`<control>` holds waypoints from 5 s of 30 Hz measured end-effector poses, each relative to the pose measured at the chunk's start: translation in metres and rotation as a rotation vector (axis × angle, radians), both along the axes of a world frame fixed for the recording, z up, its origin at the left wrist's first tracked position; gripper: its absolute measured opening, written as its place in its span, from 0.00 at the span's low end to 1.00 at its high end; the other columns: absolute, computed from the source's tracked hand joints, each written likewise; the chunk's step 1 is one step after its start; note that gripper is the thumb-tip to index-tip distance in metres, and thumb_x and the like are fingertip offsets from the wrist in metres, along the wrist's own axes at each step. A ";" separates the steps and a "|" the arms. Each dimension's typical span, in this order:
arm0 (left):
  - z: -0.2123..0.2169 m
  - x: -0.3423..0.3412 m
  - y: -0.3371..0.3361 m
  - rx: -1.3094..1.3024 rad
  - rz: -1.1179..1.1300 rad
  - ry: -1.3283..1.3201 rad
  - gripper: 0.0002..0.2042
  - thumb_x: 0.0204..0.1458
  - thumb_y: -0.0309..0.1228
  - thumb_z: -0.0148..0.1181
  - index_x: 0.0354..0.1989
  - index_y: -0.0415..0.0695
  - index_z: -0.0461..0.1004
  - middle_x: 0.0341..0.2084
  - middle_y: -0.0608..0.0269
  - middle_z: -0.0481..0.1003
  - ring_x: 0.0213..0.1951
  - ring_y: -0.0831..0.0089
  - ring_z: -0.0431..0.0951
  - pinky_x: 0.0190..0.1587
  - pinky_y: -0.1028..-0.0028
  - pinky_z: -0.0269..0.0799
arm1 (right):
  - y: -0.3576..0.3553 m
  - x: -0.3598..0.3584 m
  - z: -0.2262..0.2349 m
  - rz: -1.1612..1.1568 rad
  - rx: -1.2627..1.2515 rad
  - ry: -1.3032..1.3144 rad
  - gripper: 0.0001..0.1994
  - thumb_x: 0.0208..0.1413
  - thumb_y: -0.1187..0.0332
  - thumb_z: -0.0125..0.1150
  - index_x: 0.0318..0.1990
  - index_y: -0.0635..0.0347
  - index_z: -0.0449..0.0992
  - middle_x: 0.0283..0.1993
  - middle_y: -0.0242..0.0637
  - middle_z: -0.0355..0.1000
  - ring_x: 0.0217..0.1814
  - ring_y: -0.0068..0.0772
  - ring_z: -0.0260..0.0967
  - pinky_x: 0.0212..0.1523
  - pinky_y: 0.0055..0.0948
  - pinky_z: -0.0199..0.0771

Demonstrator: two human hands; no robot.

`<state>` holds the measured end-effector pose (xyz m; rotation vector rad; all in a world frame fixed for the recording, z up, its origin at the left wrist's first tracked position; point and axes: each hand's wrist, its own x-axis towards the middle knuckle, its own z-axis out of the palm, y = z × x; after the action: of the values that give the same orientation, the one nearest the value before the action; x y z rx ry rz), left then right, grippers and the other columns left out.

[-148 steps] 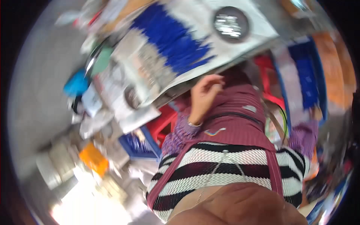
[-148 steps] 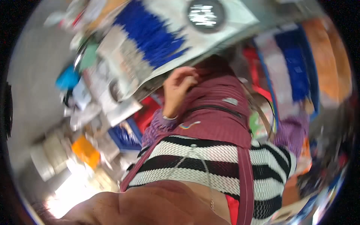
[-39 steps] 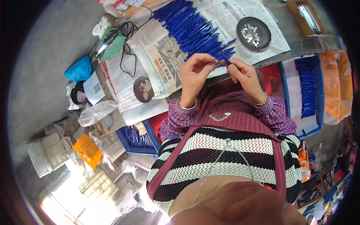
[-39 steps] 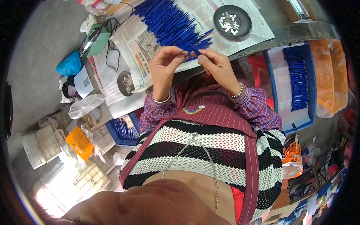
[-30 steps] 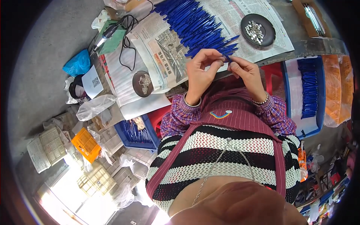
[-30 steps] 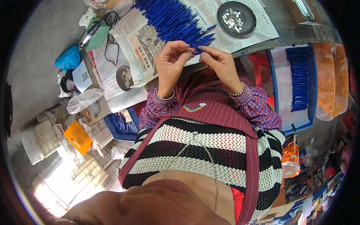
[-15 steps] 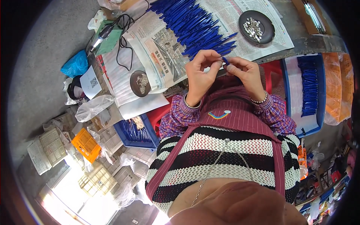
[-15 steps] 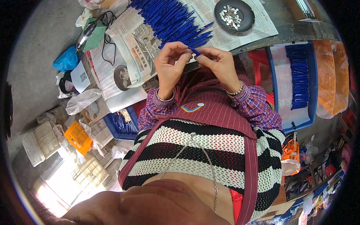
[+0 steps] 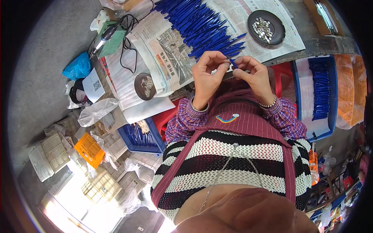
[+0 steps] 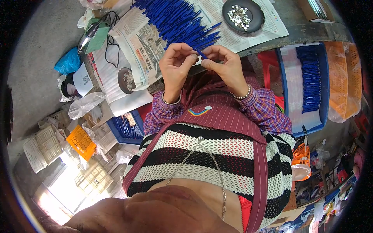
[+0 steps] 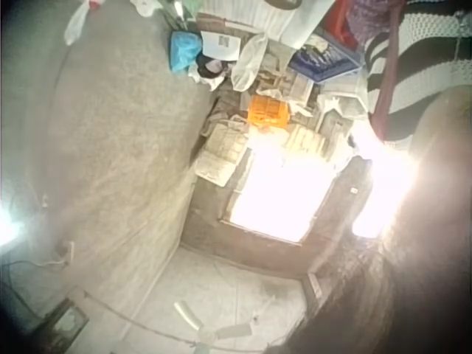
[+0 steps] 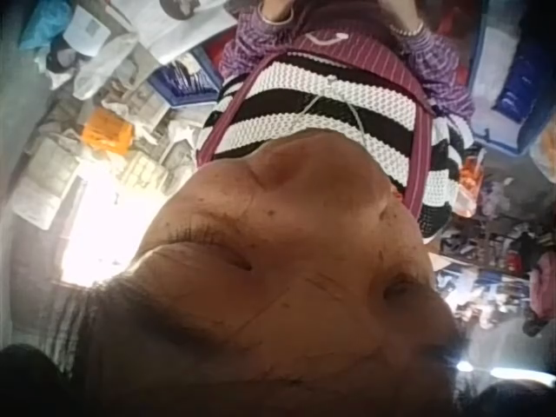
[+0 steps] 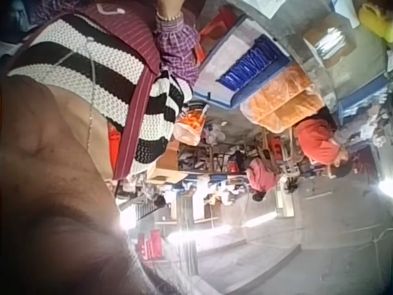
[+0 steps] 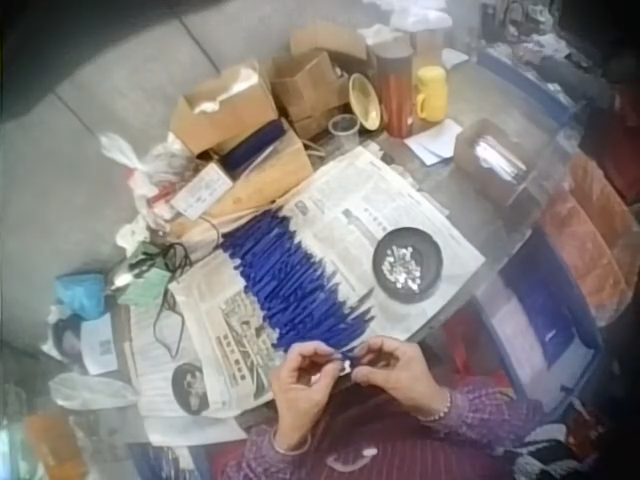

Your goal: The recorder is manually assembling small metal components onto blue plastic pen bodies at a workbench.

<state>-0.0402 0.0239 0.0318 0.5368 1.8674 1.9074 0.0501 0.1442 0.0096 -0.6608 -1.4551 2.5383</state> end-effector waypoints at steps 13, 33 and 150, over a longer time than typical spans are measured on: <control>0.001 0.002 0.002 0.035 0.040 -0.024 0.08 0.43 0.15 0.56 0.33 0.37 0.69 0.26 0.66 0.73 0.29 0.83 0.73 0.33 0.83 0.69 | -0.004 -0.001 -0.002 -0.050 0.181 0.028 0.12 0.44 0.78 0.62 0.39 0.65 0.72 0.29 0.30 0.70 0.27 0.13 0.65 0.26 0.12 0.67; 0.000 -0.004 -0.007 0.002 -0.090 -0.222 0.11 0.43 0.16 0.56 0.37 0.36 0.69 0.26 0.65 0.72 0.28 0.82 0.73 0.32 0.84 0.69 | 0.017 -0.001 0.002 0.212 0.085 -0.096 0.09 0.43 0.76 0.61 0.34 0.65 0.73 0.26 0.31 0.70 0.25 0.16 0.65 0.24 0.15 0.63; -0.015 0.021 -0.007 0.123 -0.162 -0.391 0.09 0.46 0.19 0.55 0.37 0.38 0.75 0.19 0.70 0.70 0.19 0.87 0.64 0.19 0.85 0.55 | 0.012 0.010 -0.003 -0.021 0.215 0.040 0.03 0.48 0.79 0.58 0.31 0.69 0.71 0.27 0.33 0.70 0.25 0.19 0.66 0.27 0.17 0.67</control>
<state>-0.0196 0.0167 0.0164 0.3120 1.4246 1.8679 0.0603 0.1563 0.0068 -0.5843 -1.6668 2.3204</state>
